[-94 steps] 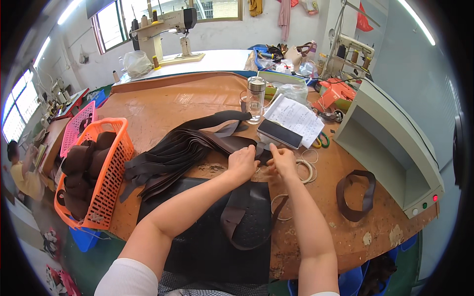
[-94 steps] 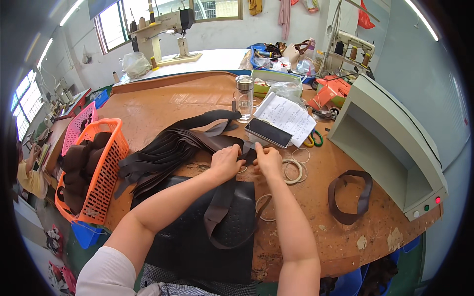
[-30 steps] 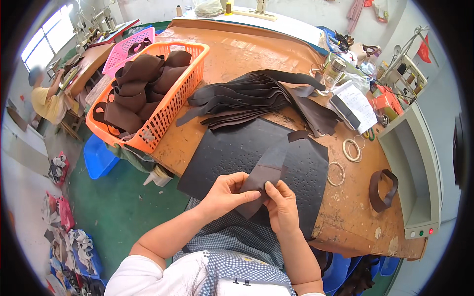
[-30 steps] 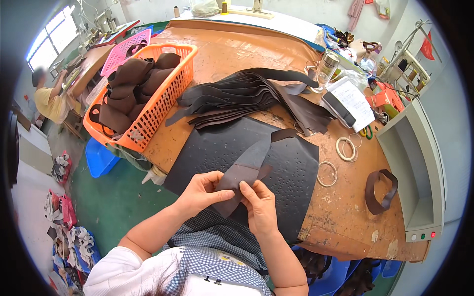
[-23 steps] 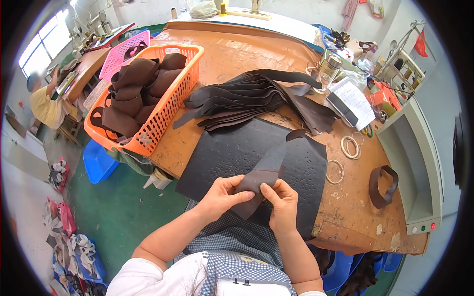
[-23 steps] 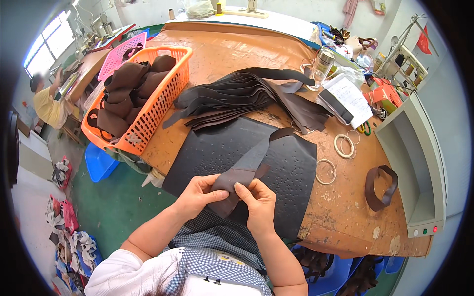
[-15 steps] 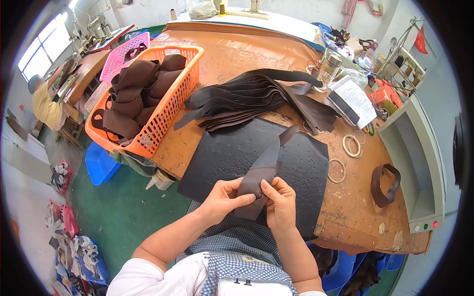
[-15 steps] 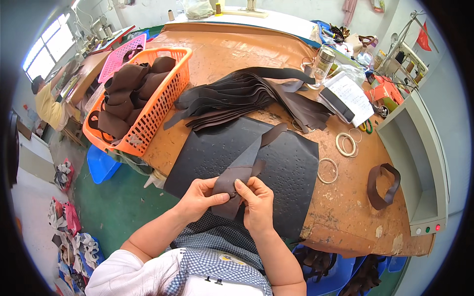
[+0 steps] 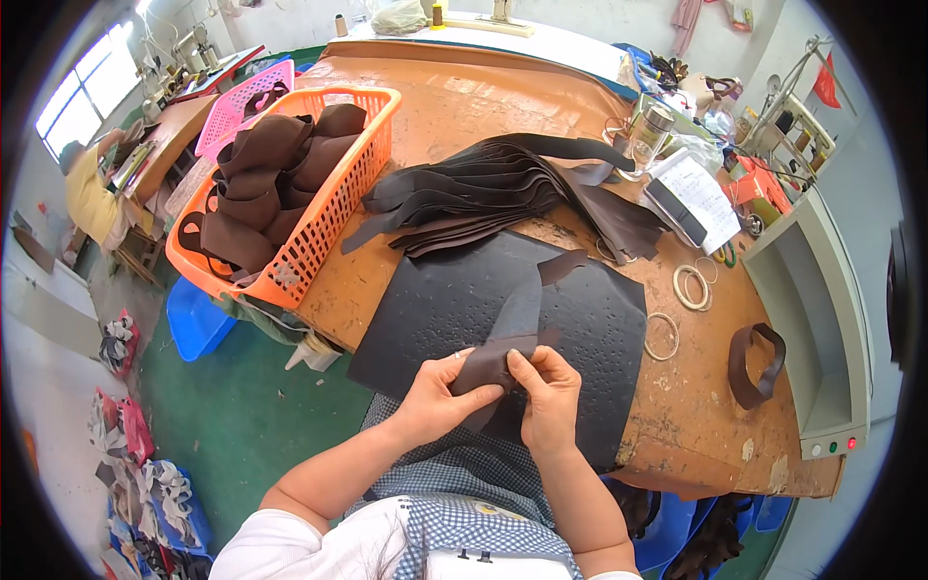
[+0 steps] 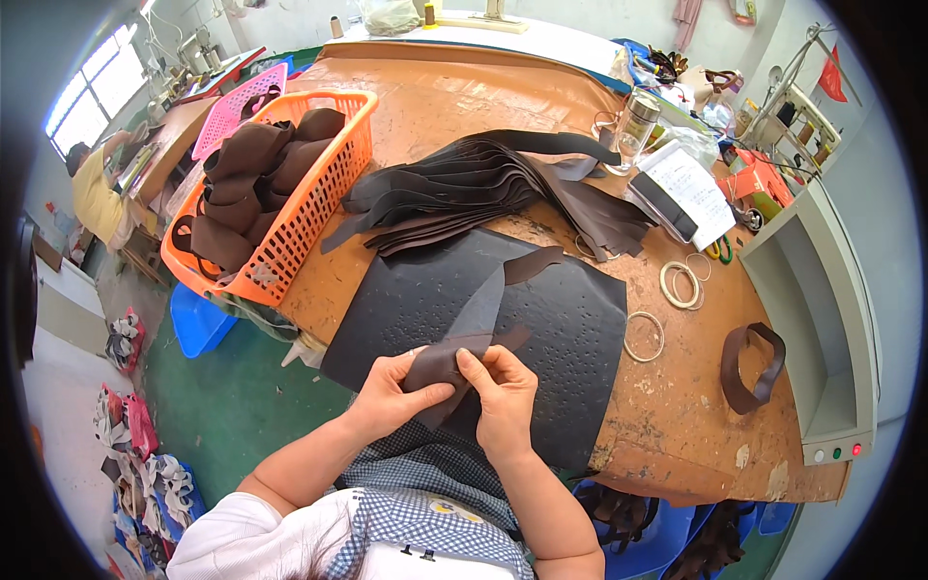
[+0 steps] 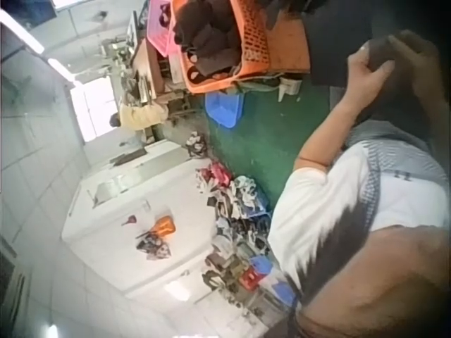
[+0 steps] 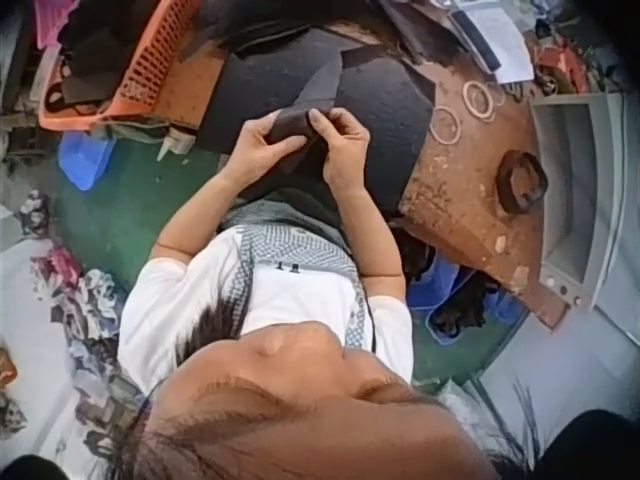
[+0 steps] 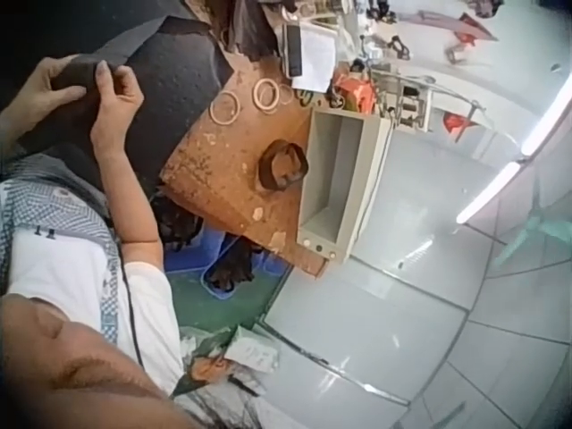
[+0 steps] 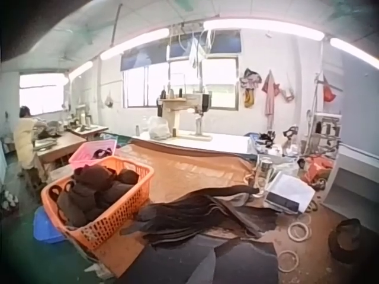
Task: Manually assembling and inspecting leather shoe upper components at a factory workbench.
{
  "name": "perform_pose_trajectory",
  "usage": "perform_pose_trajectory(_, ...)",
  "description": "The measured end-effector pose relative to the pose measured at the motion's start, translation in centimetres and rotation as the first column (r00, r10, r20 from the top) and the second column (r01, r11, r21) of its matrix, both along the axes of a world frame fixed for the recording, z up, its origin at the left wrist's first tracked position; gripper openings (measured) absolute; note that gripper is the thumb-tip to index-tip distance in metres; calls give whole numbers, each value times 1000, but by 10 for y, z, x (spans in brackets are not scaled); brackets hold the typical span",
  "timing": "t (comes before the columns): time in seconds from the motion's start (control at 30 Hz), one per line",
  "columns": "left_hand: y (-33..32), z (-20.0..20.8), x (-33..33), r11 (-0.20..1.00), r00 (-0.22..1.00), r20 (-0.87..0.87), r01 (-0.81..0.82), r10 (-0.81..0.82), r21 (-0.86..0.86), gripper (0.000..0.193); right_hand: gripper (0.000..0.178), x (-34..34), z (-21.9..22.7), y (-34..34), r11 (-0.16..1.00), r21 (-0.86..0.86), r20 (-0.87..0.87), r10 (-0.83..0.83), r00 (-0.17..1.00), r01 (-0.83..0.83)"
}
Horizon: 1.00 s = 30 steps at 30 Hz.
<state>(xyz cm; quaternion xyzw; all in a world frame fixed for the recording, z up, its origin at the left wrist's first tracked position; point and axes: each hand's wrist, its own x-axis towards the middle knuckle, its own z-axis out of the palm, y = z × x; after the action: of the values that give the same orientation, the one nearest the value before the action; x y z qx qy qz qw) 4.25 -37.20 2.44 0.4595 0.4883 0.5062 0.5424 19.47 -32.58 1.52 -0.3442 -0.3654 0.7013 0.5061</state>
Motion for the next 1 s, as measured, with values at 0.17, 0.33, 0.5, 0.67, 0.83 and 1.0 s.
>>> perform_pose_trajectory(0.17,3,-2,-7,993,995,-97,40,-29,111,20,11,2,-4,7,975,-163,-150,125,981,-149)
perform_pose_trajectory(0.33,1,-1,-12,986,988,-156,26,0,164,21,20,2,4,4,916,-267,-184,256,949,-299)
perform_pose_trajectory(0.5,4,3,-17,978,988,-153,33,0,207,24,21,22,12,-2,912,-212,-165,320,933,-350)
perform_pose_trajectory(0.67,8,1,-16,929,941,-337,90,39,359,23,21,23,21,-4,876,-248,-191,375,907,-414)
perform_pose_trajectory(0.83,17,-4,-33,935,869,-484,252,-105,250,26,19,32,23,-2,900,-335,-204,221,954,-280)
perform_pose_trajectory(1.0,100,7,-41,773,731,-592,142,339,619,28,13,41,37,53,974,-215,-342,-12,939,-66)
